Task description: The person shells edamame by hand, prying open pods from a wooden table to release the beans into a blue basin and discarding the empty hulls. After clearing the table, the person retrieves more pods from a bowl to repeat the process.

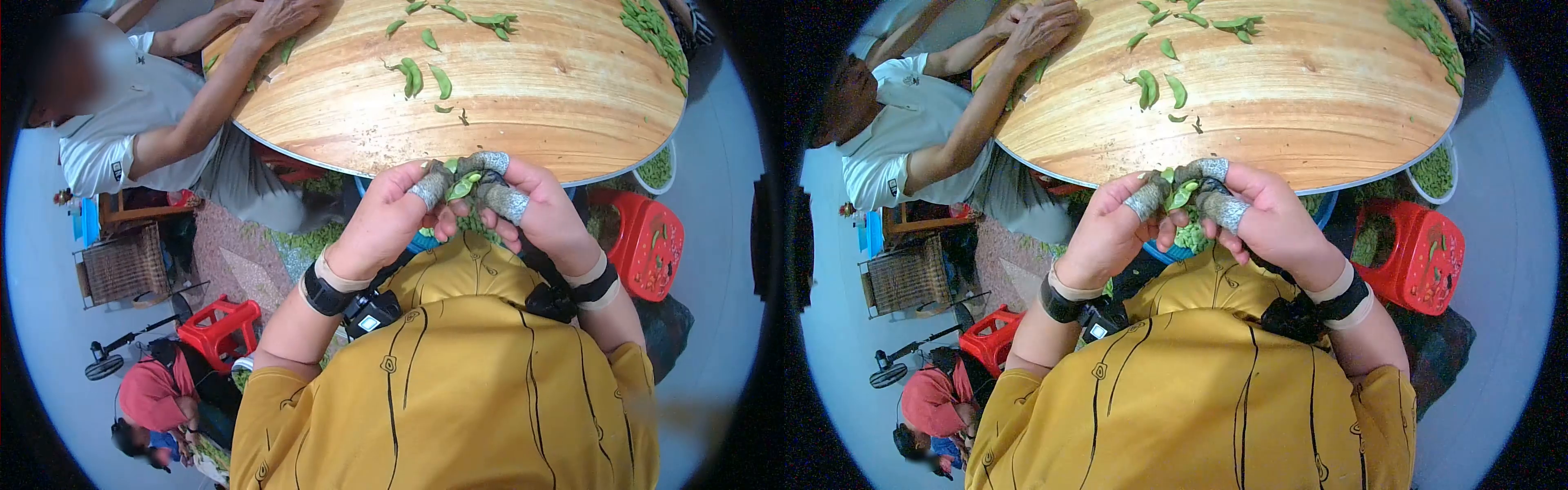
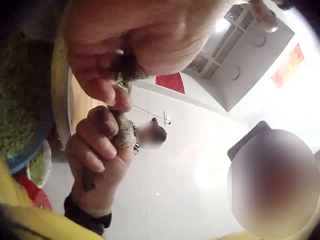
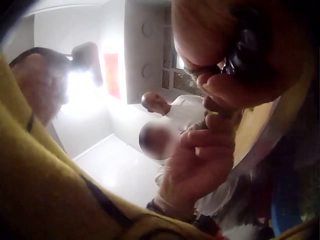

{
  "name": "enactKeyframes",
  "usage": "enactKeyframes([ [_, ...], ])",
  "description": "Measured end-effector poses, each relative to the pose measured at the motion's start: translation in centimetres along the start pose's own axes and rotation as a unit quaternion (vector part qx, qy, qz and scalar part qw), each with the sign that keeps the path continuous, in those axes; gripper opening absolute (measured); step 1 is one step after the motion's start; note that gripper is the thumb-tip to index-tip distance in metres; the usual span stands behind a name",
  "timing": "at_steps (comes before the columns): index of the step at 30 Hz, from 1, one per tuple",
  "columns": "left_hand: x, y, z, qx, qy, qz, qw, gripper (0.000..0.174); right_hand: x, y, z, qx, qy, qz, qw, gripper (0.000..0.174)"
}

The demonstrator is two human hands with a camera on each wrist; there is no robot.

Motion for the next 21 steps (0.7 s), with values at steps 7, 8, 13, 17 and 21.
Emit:
enactKeyframes([
  [7,0.4,0.2,0.0,0.018,-0.222,-0.018,0.975,0.021,-1.0,0.0,1.4,-0.099,0.209,-0.081,0.970,0.023],
  [8,0.8,0.2,0.3,0.016,-0.266,-0.010,0.964,0.022,-1.1,-0.1,1.1,-0.100,0.209,-0.082,0.969,0.023],
  [13,0.3,0.8,0.2,-0.003,-0.324,-0.015,0.946,0.022,0.9,0.7,3.0,-0.188,0.566,-0.140,0.790,0.022],
  [17,-1.4,2.0,-0.2,0.015,-0.307,-0.131,0.942,0.017,1.5,1.3,2.1,-0.144,0.608,-0.108,0.773,0.019],
  [21,-0.9,2.0,-0.5,0.033,-0.412,-0.125,0.902,0.011,2.8,2.3,3.6,-0.236,0.576,-0.119,0.774,0.018],
])
Point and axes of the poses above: each hand's wrist, its own y-axis away from the middle knuckle, its own x-axis out of the palm, z = x × y, the point moved 8 cm from there along -y, towards the middle knuckle, and after that the axes turned 7 degrees about z, right-handed, at the moved point
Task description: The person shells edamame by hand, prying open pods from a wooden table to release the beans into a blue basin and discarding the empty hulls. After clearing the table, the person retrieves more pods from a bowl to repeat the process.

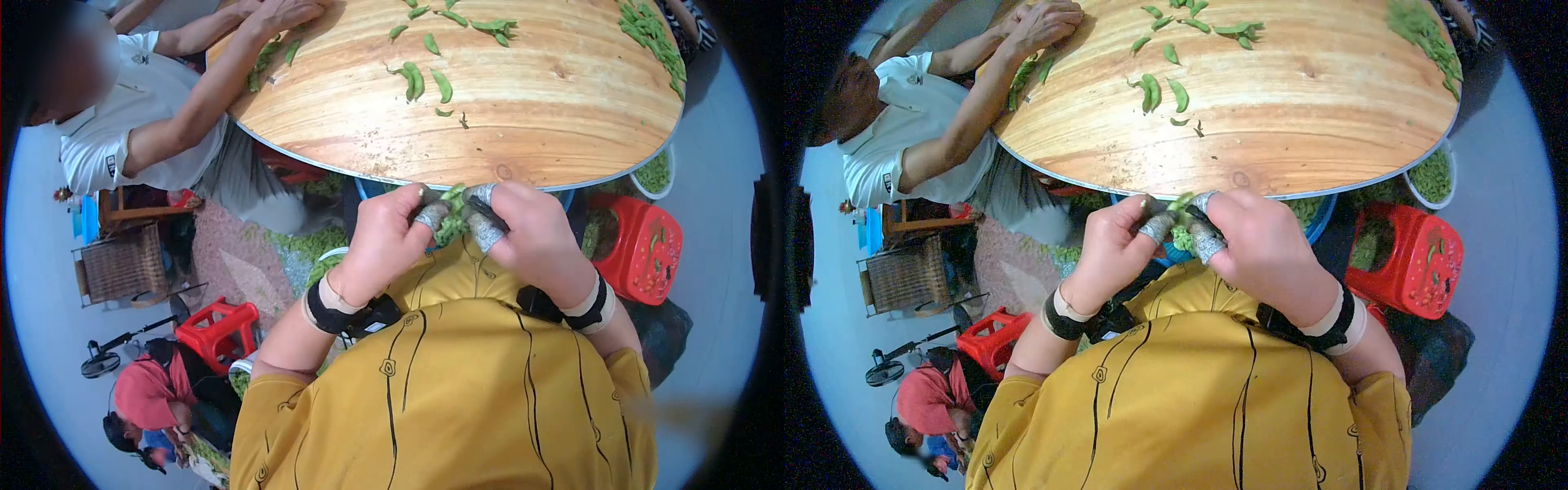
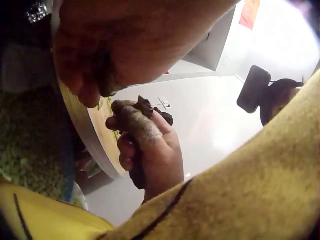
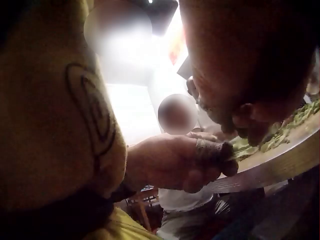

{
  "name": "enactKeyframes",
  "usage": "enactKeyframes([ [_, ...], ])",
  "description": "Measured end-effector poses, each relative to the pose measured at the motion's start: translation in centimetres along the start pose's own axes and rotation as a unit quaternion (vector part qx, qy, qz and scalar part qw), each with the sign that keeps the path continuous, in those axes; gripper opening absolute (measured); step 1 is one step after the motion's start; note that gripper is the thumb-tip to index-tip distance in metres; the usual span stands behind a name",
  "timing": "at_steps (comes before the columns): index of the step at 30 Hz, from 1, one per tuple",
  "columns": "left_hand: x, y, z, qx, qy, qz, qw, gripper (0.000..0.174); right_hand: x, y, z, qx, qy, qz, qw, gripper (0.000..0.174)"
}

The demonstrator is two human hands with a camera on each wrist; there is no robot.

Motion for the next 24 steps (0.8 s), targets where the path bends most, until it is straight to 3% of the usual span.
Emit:
enactKeyframes([
  [1,0.4,0.0,-0.5,0.024,-0.023,0.021,0.999,0.010,-0.2,0.0,0.0,0.001,-0.009,-0.010,1.000,0.017],
  [2,0.7,0.1,-1.4,0.100,-0.083,0.025,0.991,0.009,-0.3,-0.1,-0.1,0.001,-0.006,-0.011,1.000,0.017],
  [4,0.8,0.2,-2.5,0.143,-0.092,0.054,0.984,0.008,1.0,-0.1,-1.2,0.060,-0.132,0.070,0.987,0.012],
  [5,1.1,0.5,-3.4,0.183,-0.100,0.083,0.975,0.007,0.5,-0.3,-0.9,0.059,-0.130,0.072,0.987,0.012],
  [6,1.1,0.6,-3.9,0.169,-0.057,0.107,0.978,0.008,1.1,0.1,-1.8,0.171,-0.276,0.131,0.937,0.012],
  [7,0.8,0.8,-4.4,0.169,-0.055,0.105,0.978,0.008,2.4,1.0,-2.2,0.278,-0.411,0.185,0.849,0.013],
  [9,1.6,0.7,-2.7,0.017,0.194,0.190,0.962,0.008,2.8,1.1,-2.8,0.296,-0.430,0.186,0.833,0.014],
  [10,1.4,0.7,-2.3,0.020,0.197,0.188,0.962,0.008,3.2,1.2,-3.2,0.313,-0.450,0.184,0.816,0.016],
  [11,0.6,0.8,-2.3,0.070,0.099,0.163,0.979,0.009,3.6,1.1,-3.7,0.312,-0.446,0.186,0.818,0.016],
  [12,-0.2,1.0,-2.5,0.118,0.000,0.134,0.984,0.010,3.2,0.1,-3.1,0.201,-0.360,0.185,0.892,0.015],
  [13,-1.0,1.3,-2.1,0.119,0.002,0.130,0.984,0.010,2.5,-0.7,-1.9,0.083,-0.265,0.181,0.943,0.015],
  [14,-1.9,1.8,-1.7,0.118,-0.105,0.119,0.980,0.011,2.8,-0.7,-2.2,0.102,-0.175,0.250,0.947,0.017],
  [17,-4.6,3.2,1.6,0.051,-0.343,0.066,0.936,0.014,1.4,-2.9,-1.9,0.071,-0.069,0.240,0.966,0.017],
  [18,-5.4,3.8,3.0,0.012,-0.373,0.050,0.926,0.015,0.8,-4.1,-2.5,0.087,-0.089,0.185,0.975,0.016],
  [19,-5.6,4.3,3.7,0.009,-0.372,0.046,0.927,0.015,0.8,-5.3,-2.6,0.083,-0.089,0.188,0.975,0.016],
  [21,-6.8,5.0,4.6,-0.024,-0.387,-0.003,0.922,0.016,-2.0,-8.7,-2.9,0.067,0.046,0.051,0.995,0.019],
  [22,-6.8,5.2,4.2,-0.015,-0.357,-0.007,0.934,0.018,-1.7,-10.2,-3.6,0.065,0.047,0.052,0.995,0.019],
  [24,-6.6,5.0,3.2,0.000,-0.329,-0.001,0.944,0.017,-2.1,-12.5,-4.7,0.040,0.137,-0.054,0.988,0.019],
])
Point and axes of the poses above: each hand's wrist, its own y-axis away from the middle knuckle, its own x-axis out of the palm, z = x × y, the point moved 8 cm from there along -y, towards the middle knuckle, and after that the axes turned 7 degrees about z, right-handed, at the moved point
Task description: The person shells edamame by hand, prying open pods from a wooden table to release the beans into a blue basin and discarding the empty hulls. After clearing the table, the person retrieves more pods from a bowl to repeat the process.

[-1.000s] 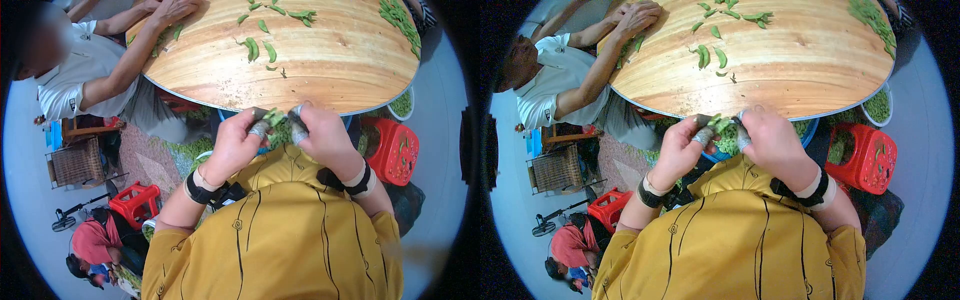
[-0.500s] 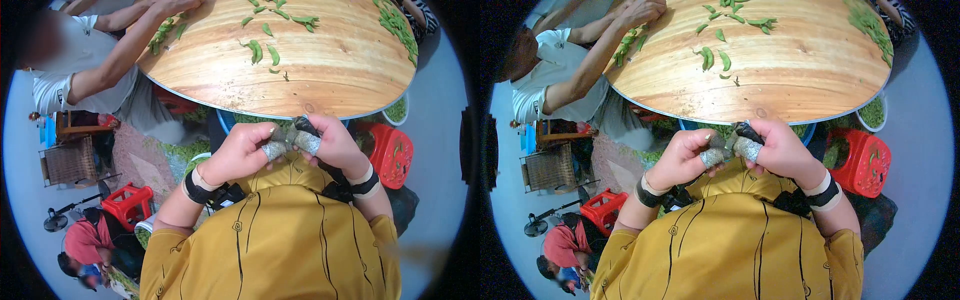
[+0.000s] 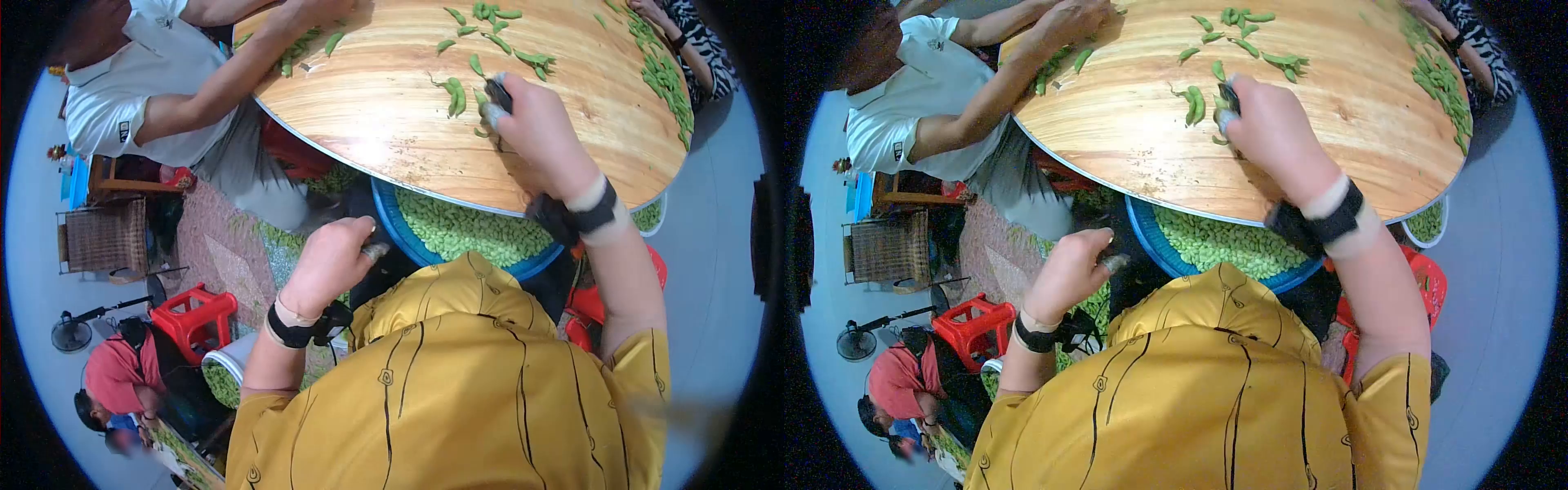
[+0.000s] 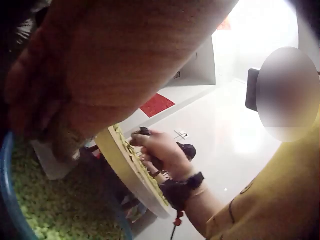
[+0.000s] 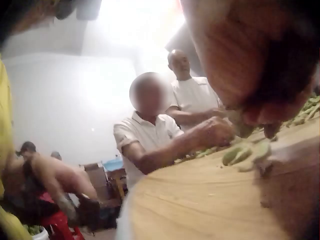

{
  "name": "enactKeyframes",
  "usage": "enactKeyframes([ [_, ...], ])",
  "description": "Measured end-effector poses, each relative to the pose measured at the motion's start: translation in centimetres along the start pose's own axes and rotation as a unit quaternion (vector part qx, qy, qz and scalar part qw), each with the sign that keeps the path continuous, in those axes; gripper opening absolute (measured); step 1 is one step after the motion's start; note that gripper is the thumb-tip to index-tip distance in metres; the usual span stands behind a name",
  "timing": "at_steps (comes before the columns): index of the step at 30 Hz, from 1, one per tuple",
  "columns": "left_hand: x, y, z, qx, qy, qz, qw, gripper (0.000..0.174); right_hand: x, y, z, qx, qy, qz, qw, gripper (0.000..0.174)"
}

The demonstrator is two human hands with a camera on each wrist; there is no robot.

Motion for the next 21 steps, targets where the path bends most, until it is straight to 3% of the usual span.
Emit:
enactKeyframes([
  [4,-0.5,-1.3,-2.1,0.059,0.082,-0.033,0.994,0.021,1.8,-1.9,-0.7,-0.004,0.052,0.041,0.998,0.020],
  [7,-0.5,-3.2,-4.0,0.066,0.147,-0.038,0.986,0.022,0.8,-0.4,0.1,0.039,-0.038,0.124,0.991,0.021],
  [8,0.1,-4.2,-4.5,0.076,0.328,-0.056,0.940,0.020,1.0,1.0,-0.1,0.130,-0.208,0.172,0.954,0.021],
  [9,0.5,-5.0,-4.6,0.083,0.496,-0.070,0.861,0.019,1.8,3.0,0.1,0.218,-0.368,0.211,0.879,0.021],
  [10,0.1,-5.6,-5.3,0.084,0.498,-0.069,0.860,0.019,1.7,4.4,0.7,0.222,-0.425,0.210,0.852,0.019],
  [12,1.9,-6.8,-7.4,0.018,0.612,0.109,0.783,0.019,1.8,6.7,1.6,0.220,-0.514,0.200,0.805,0.017],
  [13,2.3,-7.1,-7.7,0.019,0.613,0.112,0.782,0.019,2.5,7.6,1.3,0.201,-0.545,0.199,0.789,0.017],
  [16,3.4,-7.7,-7.9,0.029,0.643,0.111,0.757,0.018,1.7,9.6,0.2,0.215,-0.519,0.155,0.813,0.019],
  [19,3.4,-7.7,-7.2,0.017,0.621,0.066,0.781,0.018,1.4,11.3,-0.5,0.241,-0.496,0.160,0.819,0.023],
  [21,3.3,-7.6,-7.1,0.018,0.587,0.048,0.808,0.016,0.7,11.6,0.6,0.197,-0.483,0.176,0.835,0.028],
])
Point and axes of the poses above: each hand's wrist, its own y-axis away from the middle knuckle, its own x-axis out of the palm, z = x × y, the point moved 8 cm from there along -y, towards the middle knuckle, and after that the axes turned 7 degrees about z, right-handed, at the moved point
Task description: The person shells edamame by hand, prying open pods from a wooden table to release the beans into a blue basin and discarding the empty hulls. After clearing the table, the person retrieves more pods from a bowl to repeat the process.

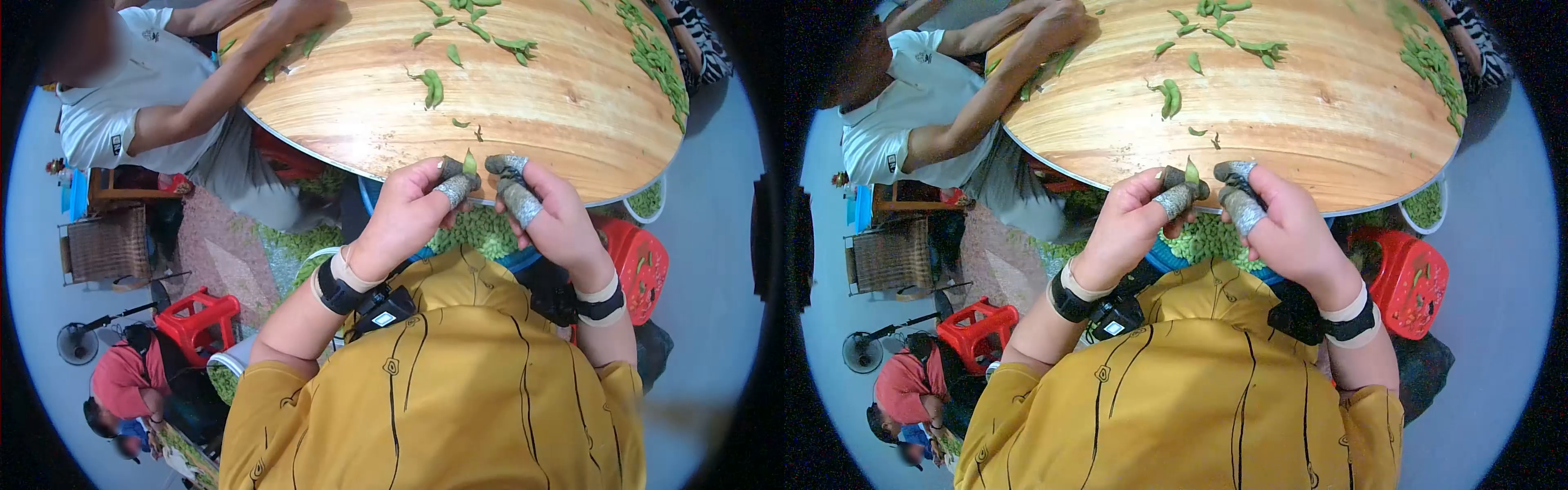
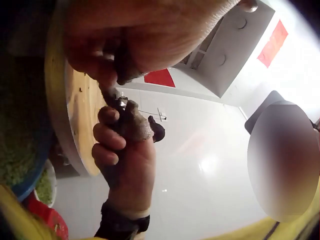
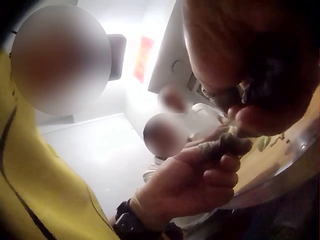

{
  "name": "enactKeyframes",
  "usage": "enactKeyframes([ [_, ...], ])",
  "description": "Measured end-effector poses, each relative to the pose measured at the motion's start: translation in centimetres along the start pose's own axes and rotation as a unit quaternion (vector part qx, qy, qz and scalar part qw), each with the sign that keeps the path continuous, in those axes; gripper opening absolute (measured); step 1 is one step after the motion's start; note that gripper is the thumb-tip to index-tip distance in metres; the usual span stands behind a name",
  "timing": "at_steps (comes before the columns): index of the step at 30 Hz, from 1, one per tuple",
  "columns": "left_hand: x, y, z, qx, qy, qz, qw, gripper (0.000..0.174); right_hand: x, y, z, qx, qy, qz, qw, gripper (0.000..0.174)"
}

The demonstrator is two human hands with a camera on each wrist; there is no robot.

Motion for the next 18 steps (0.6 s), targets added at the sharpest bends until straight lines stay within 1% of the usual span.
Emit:
enactKeyframes([
  [1,0.2,0.0,0.2,-0.002,-0.002,0.000,1.000,0.016,0.2,0.2,0.1,0.013,0.019,0.019,1.000,0.032],
  [2,0.2,-0.1,0.1,0.005,-0.029,-0.005,1.000,0.016,0.2,0.2,0.1,0.013,0.016,0.019,1.000,0.032],
  [4,0.5,-0.1,0.3,0.011,-0.060,-0.009,0.998,0.015,0.5,0.1,1.3,-0.063,0.087,0.014,0.994,0.035],
  [6,1.0,-0.2,-0.4,0.070,-0.119,0.004,0.990,0.017,0.5,0.0,0.8,-0.052,0.069,0.020,0.996,0.035],
  [7,0.9,-0.3,0.0,0.069,-0.121,0.006,0.990,0.017,0.5,0.0,0.4,-0.040,0.055,0.028,0.997,0.035],
  [9,1.2,-0.2,-1.2,0.150,-0.257,-0.011,0.955,0.015,0.4,-0.1,-0.1,-0.041,0.026,0.028,0.998,0.033],
  [10,1.3,-0.1,-1.4,0.148,-0.258,-0.009,0.955,0.015,0.4,-0.2,-0.4,-0.041,-0.001,0.029,0.999,0.032],
  [11,1.9,0.5,-2.7,0.190,-0.387,-0.024,0.902,0.013,0.3,-0.3,-0.8,-0.040,-0.003,0.028,0.999,0.032],
  [12,2.7,1.1,-3.7,0.228,-0.507,-0.038,0.830,0.011,0.4,-0.5,-1.8,0.000,-0.069,0.045,0.997,0.033],
  [13,2.7,1.0,-3.6,0.228,-0.507,-0.035,0.830,0.011,0.7,-0.5,-2.7,0.039,-0.135,0.062,0.988,0.034],
  [14,2.9,1.1,-3.7,0.239,-0.524,-0.033,0.817,0.009,0.6,-0.5,-2.6,0.039,-0.136,0.060,0.988,0.034],
  [15,3.1,1.1,-3.9,0.250,-0.541,-0.031,0.803,0.008,0.9,-0.4,-2.7,0.063,-0.203,0.072,0.974,0.031],
  [16,3.2,1.2,-4.3,0.249,-0.540,-0.029,0.803,0.008,1.2,-0.2,-2.7,0.086,-0.269,0.084,0.956,0.027],
  [17,2.1,0.4,-3.2,0.140,-0.314,0.014,0.939,0.009,1.1,0.0,-2.5,0.086,-0.270,0.082,0.955,0.027],
  [18,1.9,0.1,-1.3,0.019,-0.062,0.054,0.996,0.009,1.5,0.3,-2.2,0.087,-0.321,0.101,0.938,0.028],
])
Point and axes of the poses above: each hand's wrist, its own y-axis away from the middle knuckle, its own x-axis out of the palm, z = x × y, the point moved 8 cm from there along -y, towards the middle knuckle, and after that the axes turned 7 degrees about z, right-handed, at the moved point
